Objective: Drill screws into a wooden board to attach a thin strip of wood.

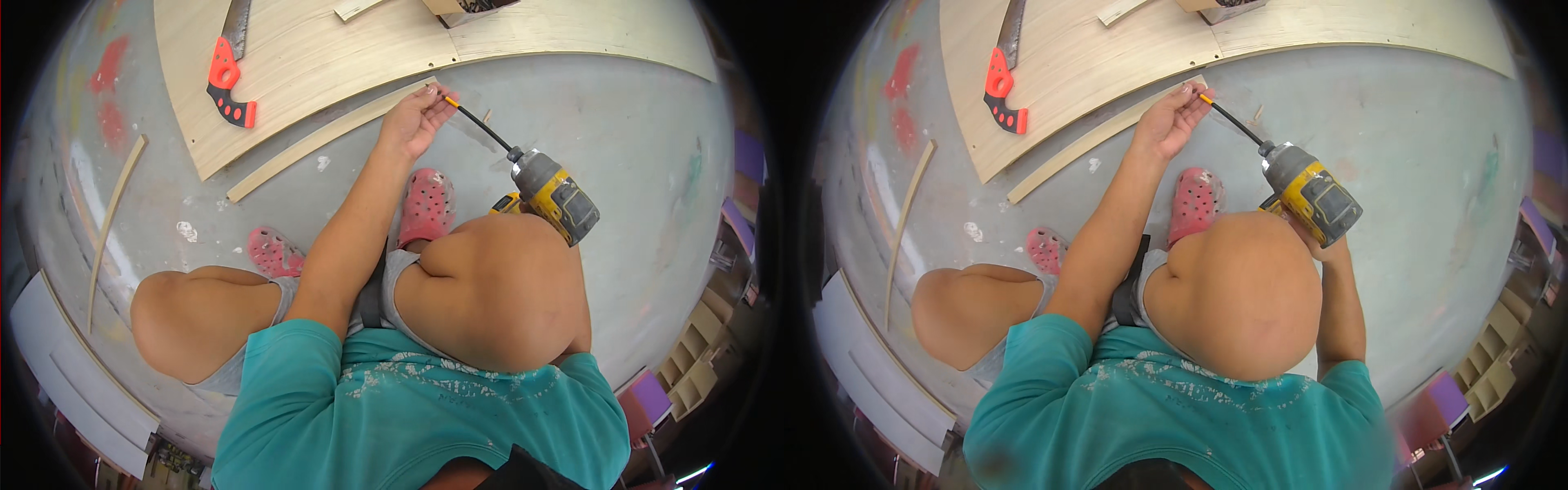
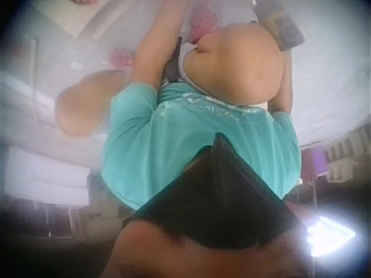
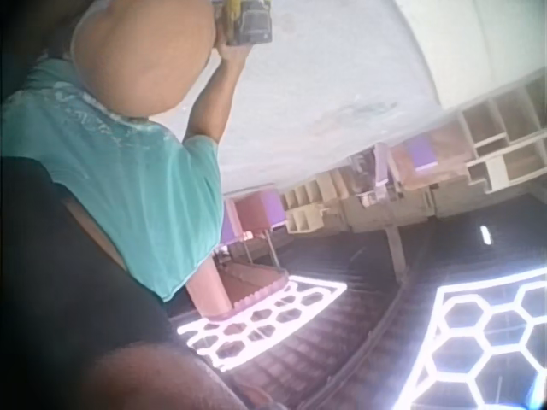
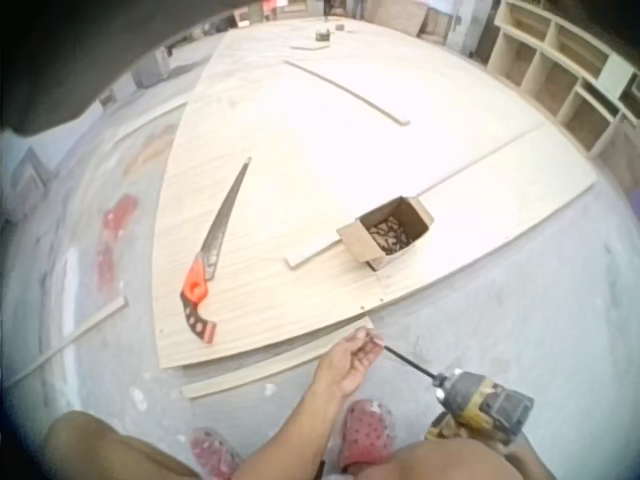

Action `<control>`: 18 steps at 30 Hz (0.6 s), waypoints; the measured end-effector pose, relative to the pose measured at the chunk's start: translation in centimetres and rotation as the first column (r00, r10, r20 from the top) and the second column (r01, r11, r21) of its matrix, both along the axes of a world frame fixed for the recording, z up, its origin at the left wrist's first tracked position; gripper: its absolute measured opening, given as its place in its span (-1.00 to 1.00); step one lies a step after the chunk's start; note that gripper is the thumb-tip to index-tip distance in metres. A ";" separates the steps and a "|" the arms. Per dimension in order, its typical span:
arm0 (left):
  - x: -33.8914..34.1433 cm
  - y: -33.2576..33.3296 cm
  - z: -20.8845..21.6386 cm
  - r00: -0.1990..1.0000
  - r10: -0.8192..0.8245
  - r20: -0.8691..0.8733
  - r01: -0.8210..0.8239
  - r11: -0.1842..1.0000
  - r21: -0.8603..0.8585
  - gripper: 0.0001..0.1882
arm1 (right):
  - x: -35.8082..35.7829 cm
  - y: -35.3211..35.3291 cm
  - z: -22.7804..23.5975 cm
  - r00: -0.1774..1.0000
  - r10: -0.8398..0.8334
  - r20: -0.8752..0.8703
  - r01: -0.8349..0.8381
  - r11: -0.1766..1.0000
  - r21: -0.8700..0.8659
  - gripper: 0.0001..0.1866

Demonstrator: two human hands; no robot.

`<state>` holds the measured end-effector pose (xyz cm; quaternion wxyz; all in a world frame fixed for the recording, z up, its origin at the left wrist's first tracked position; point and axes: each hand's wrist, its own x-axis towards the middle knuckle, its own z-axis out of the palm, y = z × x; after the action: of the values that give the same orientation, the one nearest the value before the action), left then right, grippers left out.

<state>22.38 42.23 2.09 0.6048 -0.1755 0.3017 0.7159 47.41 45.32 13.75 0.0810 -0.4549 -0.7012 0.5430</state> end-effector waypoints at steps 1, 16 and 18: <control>-0.4 0.0 0.1 1.000 -0.019 -0.005 0.019 0.999 0.032 -0.83 | -0.7 0.0 0.3 1.000 -0.011 0.005 0.011 1.000 -0.003 -0.79; -2.8 -2.2 -1.3 0.919 0.253 0.302 -0.301 0.945 0.124 -0.86 | -11.1 -1.5 4.3 0.987 -0.068 0.148 0.094 0.980 -0.177 -0.78; -4.1 -2.5 -1.8 0.873 0.297 0.386 -0.353 0.932 0.080 -0.85 | -13.9 -1.1 4.8 0.988 -0.011 0.156 0.038 0.984 -0.173 -0.76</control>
<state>18.26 39.69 0.33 0.5325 -0.3095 0.0952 0.7821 33.51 44.26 18.58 -0.0070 -0.5096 -0.6491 0.5647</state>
